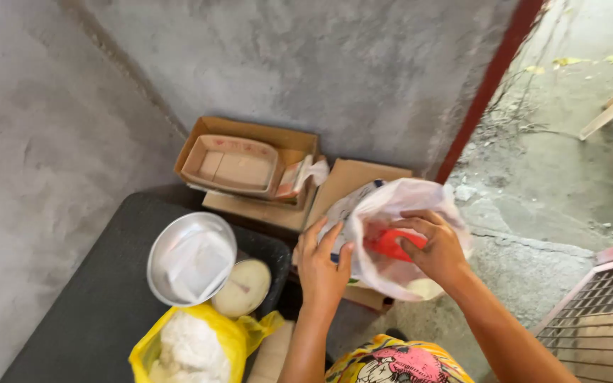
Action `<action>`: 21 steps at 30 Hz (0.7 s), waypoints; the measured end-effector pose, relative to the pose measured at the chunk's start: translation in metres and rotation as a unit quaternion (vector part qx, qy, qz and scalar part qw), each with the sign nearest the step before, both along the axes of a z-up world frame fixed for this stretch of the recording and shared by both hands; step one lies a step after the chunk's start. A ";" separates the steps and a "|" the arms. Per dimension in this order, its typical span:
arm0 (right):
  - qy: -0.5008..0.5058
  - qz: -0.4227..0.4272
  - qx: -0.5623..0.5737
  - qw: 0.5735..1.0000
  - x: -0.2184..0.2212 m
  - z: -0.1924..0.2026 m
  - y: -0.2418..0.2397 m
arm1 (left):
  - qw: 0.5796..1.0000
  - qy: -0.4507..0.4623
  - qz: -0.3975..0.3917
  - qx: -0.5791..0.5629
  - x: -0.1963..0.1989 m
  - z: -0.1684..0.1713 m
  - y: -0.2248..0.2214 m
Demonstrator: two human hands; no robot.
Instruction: Scoop powder from a large bag into smaller plastic bags, weigh them, and pack them into a cardboard box.
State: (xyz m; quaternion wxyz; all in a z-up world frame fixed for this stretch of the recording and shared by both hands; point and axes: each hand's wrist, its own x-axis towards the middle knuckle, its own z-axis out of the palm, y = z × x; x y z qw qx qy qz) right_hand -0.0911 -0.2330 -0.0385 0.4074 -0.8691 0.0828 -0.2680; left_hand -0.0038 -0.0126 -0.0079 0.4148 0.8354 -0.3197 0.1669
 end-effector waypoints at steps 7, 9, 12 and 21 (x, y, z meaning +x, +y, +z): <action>0.163 0.048 -0.135 0.976 0.002 -0.113 -0.056 | 0.997 0.010 0.043 0.065 -0.008 -0.045 -0.043; 0.130 0.078 -0.140 0.978 0.006 -0.126 -0.051 | 0.992 0.000 0.075 0.104 -0.001 -0.052 -0.050; 0.292 0.070 -0.168 0.939 0.007 -0.114 -0.044 | 0.988 0.017 0.086 0.129 0.015 -0.059 -0.058; 0.336 0.024 -0.152 0.929 0.004 -0.124 -0.047 | 0.997 0.011 0.067 0.040 0.034 -0.077 -0.050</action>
